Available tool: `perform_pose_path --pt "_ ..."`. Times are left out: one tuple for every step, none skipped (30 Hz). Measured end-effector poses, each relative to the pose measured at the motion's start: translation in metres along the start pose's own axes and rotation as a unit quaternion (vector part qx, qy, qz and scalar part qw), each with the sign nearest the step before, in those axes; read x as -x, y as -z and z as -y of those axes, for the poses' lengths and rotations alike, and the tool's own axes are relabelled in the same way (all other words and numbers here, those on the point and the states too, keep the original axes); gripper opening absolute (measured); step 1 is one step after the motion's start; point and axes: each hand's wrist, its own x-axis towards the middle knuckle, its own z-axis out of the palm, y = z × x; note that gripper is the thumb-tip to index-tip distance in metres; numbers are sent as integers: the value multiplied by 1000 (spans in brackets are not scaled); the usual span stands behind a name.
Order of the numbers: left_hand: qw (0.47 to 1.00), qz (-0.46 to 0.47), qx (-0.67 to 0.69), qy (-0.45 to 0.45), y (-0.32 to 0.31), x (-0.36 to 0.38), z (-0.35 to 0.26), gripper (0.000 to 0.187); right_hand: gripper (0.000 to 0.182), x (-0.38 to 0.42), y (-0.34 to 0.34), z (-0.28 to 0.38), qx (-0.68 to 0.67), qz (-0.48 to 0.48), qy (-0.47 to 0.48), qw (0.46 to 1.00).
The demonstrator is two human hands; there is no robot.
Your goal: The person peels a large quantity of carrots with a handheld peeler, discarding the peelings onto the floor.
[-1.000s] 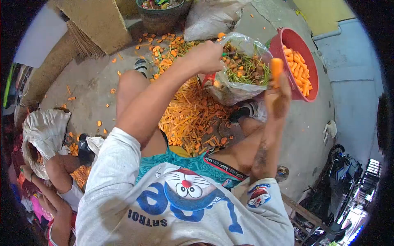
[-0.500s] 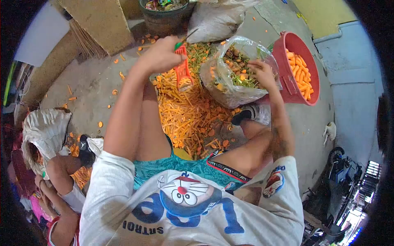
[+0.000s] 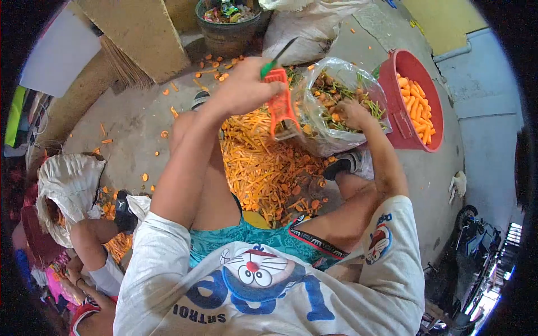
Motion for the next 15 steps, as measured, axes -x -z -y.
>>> perform_pose_path --pt "998 17 57 -19 -3 -2 -2 24 36 1 11 16 -2 -4 3 1000" --pt "998 16 52 -18 -5 -3 -5 24 33 6 25 30 -59 5 -56 997" --pt "990 55 126 5 -7 -2 -12 23 30 11 37 41 -116 13 -117 986" --pt "975 94 198 27 -8 -1 -20 23 30 14 41 41 -116 9 -117 986" --pt "966 111 226 49 -7 1 -30 23 31 17 46 42 -157 -14 -148 976" --pt "967 113 223 47 -8 -1 -33 23 32 21 50 42 -197 -37 -180 963" --pt "963 123 233 56 -10 -3 -37 24 32 23 62 47 -197 -42 -181 963" --pt "959 133 243 64 -13 -6 -41 26 33 25 76 51 -169 -47 -207 962" --pt "959 137 241 62 -18 -12 -42 26 34 30 84 55 -143 -50 -234 960" --pt "986 101 134 -14 -24 -21 -41 26 34 36 69 42 -144 -56 -240 958" --pt "993 62 26 -94 -30 -30 -41 27 34 37 52 29 -83 -81 -169 979" --pt "992 65 25 -103 -34 -36 -51 27 34 39 39 14 -19 -103 -95 990" --pt "985 45 -108 -130 -35 -41 -63 28 34 34 42 21 -94 -83 -126 984" --pt "959 21 -239 -152 -37 -44 -72 29 34 31 45 27 -91 -87 -130 983" --pt "960 8 -232 -157 -39 -47 -79 30 35 26 59 47 -143 -104 -148 973"
